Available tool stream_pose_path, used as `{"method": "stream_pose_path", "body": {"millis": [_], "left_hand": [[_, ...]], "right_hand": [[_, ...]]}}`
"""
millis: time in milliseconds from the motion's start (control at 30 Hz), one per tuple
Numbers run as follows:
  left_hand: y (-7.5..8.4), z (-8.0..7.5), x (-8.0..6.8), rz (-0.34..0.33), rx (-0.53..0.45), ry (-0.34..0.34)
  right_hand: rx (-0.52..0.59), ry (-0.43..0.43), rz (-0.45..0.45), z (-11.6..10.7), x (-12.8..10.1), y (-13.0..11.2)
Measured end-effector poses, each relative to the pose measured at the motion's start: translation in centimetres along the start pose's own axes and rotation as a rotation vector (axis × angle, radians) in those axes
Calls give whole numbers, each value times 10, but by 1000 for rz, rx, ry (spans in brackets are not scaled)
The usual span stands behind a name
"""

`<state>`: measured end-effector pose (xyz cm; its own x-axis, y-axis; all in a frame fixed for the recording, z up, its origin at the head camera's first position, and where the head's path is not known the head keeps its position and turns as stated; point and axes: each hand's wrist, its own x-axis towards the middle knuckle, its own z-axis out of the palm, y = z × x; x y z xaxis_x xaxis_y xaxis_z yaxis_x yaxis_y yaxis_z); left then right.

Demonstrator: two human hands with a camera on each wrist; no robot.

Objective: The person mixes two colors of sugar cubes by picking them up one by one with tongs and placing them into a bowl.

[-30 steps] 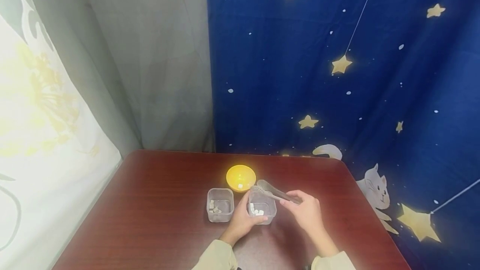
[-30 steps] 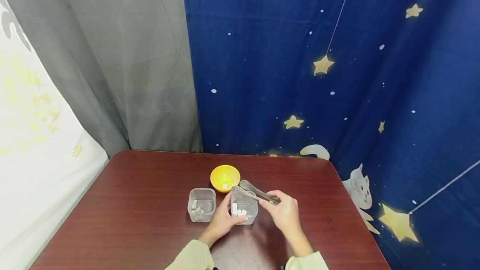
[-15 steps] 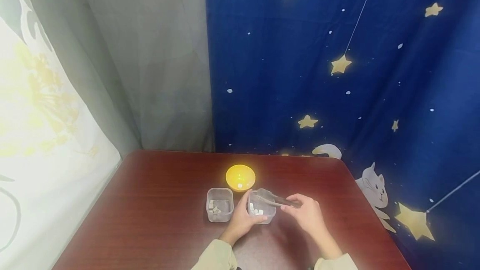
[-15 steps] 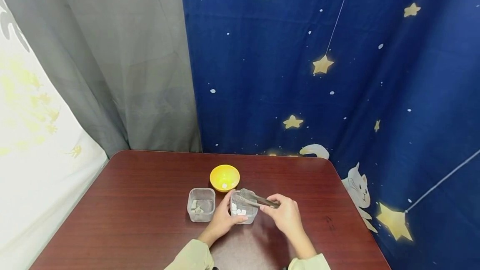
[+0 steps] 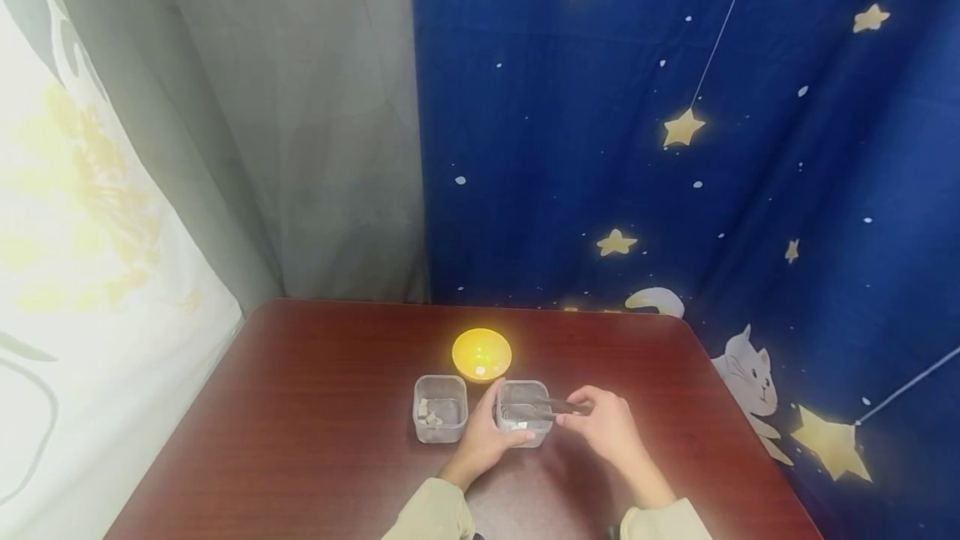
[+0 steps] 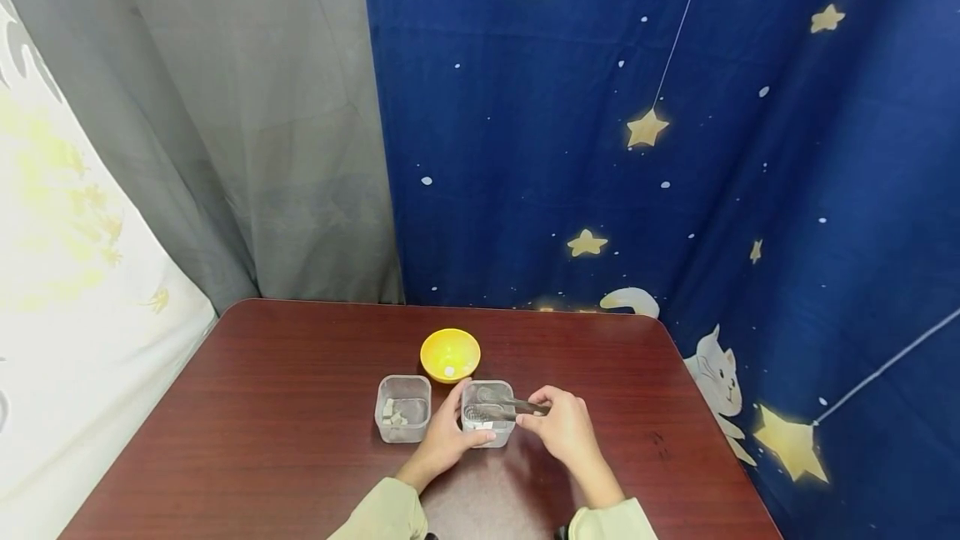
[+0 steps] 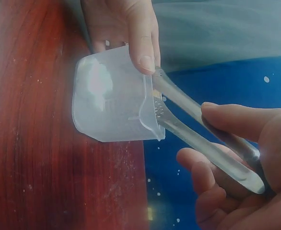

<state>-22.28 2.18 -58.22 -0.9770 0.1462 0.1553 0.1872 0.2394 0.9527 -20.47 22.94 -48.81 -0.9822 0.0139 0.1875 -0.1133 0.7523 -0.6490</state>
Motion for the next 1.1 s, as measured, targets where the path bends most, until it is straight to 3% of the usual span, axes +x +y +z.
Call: {"method": "stream_pose_path", "body": {"millis": [233,567,1100], "left_hand": [[1,0,0,20,10,6],[0,0,1,-1,-3,1],[1,1,1,-20,-13,3]], "right_hand": [[-3,6,-15,2,6,1],[19,-26,-63,6,9,0],[8,-8,-73,11,11,2]]}}
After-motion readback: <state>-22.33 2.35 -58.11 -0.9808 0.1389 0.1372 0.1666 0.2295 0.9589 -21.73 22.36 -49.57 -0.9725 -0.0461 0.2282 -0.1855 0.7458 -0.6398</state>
